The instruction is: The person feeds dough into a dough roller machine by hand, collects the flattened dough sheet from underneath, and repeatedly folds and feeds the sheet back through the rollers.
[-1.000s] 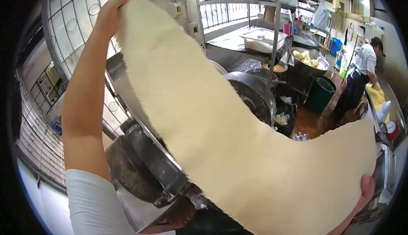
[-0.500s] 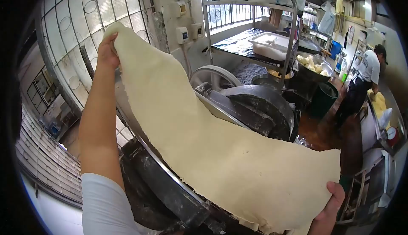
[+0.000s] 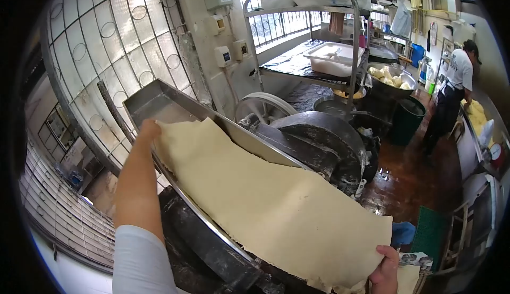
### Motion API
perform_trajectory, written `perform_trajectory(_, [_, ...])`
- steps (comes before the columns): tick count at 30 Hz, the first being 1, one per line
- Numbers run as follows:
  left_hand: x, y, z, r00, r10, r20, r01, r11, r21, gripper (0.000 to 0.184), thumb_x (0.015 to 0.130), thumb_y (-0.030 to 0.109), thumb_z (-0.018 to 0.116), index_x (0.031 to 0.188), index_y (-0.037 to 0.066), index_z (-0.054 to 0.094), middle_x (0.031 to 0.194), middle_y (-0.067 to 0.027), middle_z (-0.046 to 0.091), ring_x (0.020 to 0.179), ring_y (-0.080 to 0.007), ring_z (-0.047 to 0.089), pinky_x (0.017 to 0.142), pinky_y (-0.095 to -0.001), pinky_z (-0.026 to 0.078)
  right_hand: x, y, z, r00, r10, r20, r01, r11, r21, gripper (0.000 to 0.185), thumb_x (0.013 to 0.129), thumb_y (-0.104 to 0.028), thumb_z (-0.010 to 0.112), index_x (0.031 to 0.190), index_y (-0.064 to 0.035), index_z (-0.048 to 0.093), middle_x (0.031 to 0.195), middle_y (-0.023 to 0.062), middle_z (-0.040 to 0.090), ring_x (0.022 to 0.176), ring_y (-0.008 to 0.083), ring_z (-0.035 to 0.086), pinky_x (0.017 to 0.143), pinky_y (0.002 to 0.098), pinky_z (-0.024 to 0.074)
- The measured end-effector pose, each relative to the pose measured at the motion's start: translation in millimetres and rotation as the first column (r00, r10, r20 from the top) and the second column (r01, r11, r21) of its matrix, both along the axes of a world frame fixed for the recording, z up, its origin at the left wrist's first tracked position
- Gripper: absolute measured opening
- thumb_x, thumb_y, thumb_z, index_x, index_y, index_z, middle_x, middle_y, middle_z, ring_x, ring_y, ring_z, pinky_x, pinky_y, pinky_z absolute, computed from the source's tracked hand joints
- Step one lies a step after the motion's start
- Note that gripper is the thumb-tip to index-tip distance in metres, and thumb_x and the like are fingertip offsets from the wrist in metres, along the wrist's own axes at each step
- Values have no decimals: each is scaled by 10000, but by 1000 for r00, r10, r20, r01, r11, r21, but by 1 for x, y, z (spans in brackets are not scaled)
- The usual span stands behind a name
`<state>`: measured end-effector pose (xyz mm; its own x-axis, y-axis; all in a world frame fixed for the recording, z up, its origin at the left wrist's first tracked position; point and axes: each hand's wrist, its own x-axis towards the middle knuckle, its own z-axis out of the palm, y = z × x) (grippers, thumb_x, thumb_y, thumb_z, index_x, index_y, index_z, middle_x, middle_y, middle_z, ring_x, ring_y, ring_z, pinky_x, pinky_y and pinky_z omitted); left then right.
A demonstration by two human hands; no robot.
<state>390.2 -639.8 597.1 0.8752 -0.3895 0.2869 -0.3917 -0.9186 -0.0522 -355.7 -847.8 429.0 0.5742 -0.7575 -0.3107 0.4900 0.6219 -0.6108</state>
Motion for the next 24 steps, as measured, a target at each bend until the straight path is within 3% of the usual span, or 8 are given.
perform_trajectory(2, [-20,-3,-2,994,105,0,-103,973,-207,286,742,86,583,1001,18,682,1063,-226,645,1028,-336,635,866,-335,512,5,1,12,1000,-1,8,1,1000,10,600,702,-153,569,1262,39,472,1157,194,591,1032,364,590,915,478,488])
perform_trajectory(5, [-1,1,-9,1000,16,-24,-15,999,35,279,731,108,625,994,37,687,1017,-196,673,1028,-318,643,830,-413,531,4,0,17,1000,-14,2,14,1000,14,593,697,-142,580,1251,43,477,1143,193,593,1023,358,593,901,477,494])
perform_trajectory(7, [-36,0,28,772,-43,-634,-206,927,-312,333,724,171,682,1035,54,681,955,-149,680,996,-304,651,755,-515,536,4,-1,16,1000,-31,3,31,1000,6,594,696,-142,580,1251,43,476,1143,193,593,1025,359,592,900,479,494])
perform_trajectory(11, [-73,-17,44,610,-61,-790,-390,845,-366,360,736,232,706,1050,60,663,948,-102,665,948,-277,657,674,-576,525,5,1,12,1000,3,-25,-3,1000,6,606,698,-144,577,1265,41,469,1157,193,586,1048,359,584,910,477,487])
perform_trajectory(16, [-48,-18,10,997,-10,72,28,968,-248,274,850,239,614,1079,96,658,1081,-142,644,964,-301,633,846,-451,506,8,1,1,1000,9,-25,-8,1000,14,602,721,-133,573,1284,42,456,1167,189,588,1065,349,580,915,469,486])
perform_trajectory(20, [-48,-16,4,941,-23,337,70,989,-129,328,871,231,606,1183,134,632,1146,-171,624,1039,-349,590,943,-405,453,-9,-11,-55,932,70,-356,-99,993,-66,457,796,-157,591,1227,-35,500,1081,127,606,945,271,626,787,418,534])
perform_trajectory(22, [-63,-23,2,698,-250,671,418,903,-99,324,917,242,497,1181,90,608,1164,-155,619,1142,-336,550,971,-423,434,-17,-5,-67,853,166,-496,-179,984,21,397,824,-170,596,1198,-64,516,1042,101,611,899,240,637,733,392,544])
perform_trajectory(24, [-85,-45,-2,886,-349,307,384,921,-62,336,897,207,508,1198,80,583,1173,-154,600,1148,-343,542,986,-432,422,0,11,-56,680,-39,-733,-102,984,-147,315,857,-206,597,1146,-100,531,968,54,609,830,198,639,649,342,535])
